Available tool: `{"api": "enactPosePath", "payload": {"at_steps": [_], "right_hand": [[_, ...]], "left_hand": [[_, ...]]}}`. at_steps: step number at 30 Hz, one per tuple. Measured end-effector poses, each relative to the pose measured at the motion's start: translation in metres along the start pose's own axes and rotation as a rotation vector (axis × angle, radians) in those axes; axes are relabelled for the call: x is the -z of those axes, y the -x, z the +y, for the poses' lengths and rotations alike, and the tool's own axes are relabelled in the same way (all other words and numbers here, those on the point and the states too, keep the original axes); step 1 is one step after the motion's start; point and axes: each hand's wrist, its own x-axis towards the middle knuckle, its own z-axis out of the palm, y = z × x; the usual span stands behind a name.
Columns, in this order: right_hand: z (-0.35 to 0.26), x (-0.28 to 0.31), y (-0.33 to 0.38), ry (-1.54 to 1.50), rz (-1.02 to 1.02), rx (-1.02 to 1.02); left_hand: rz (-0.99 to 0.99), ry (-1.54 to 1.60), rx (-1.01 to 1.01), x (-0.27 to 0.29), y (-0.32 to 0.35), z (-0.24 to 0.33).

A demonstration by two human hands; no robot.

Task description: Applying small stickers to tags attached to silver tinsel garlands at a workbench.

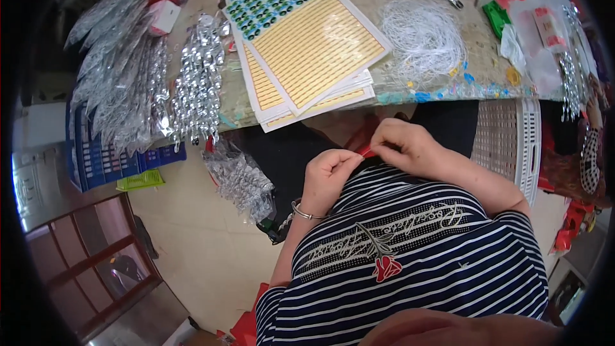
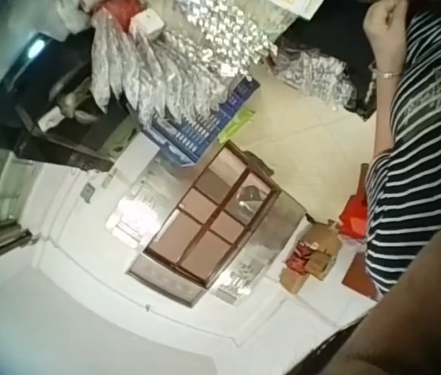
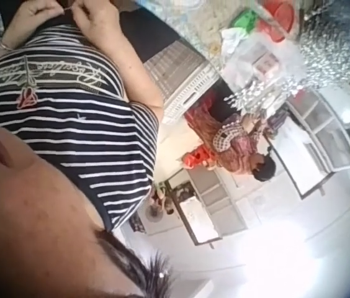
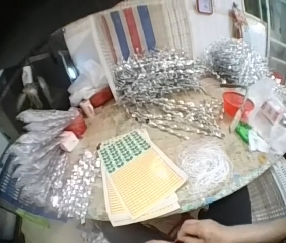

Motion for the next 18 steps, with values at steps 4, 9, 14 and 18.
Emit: {"api": "enactPosePath", "payload": {"at_steps": [4, 9, 14, 18], "right_hand": [[-0.014, 0.019, 0.002, -0.144, 0.027, -0.253], [-0.006, 0.014, 0.01, -0.202, -0.014, -0.225], [-0.027, 0.044, -0.006, -0.424, 0.178, -0.388], [-0.038, 0.042, -0.017, -0.47, 0.106, -0.347]], "left_hand": [[-0.031, -0.044, -0.13, 0.006, 0.003, -0.001], [-0.008, -0.02, -0.207, 0.001, 0.002, -0.003], [-0.029, 0.072, -0.152, 0.006, 0.002, 0.001], [-0.064, 0.079, -0.255, 0.012, 0.007, -0.004]]}}
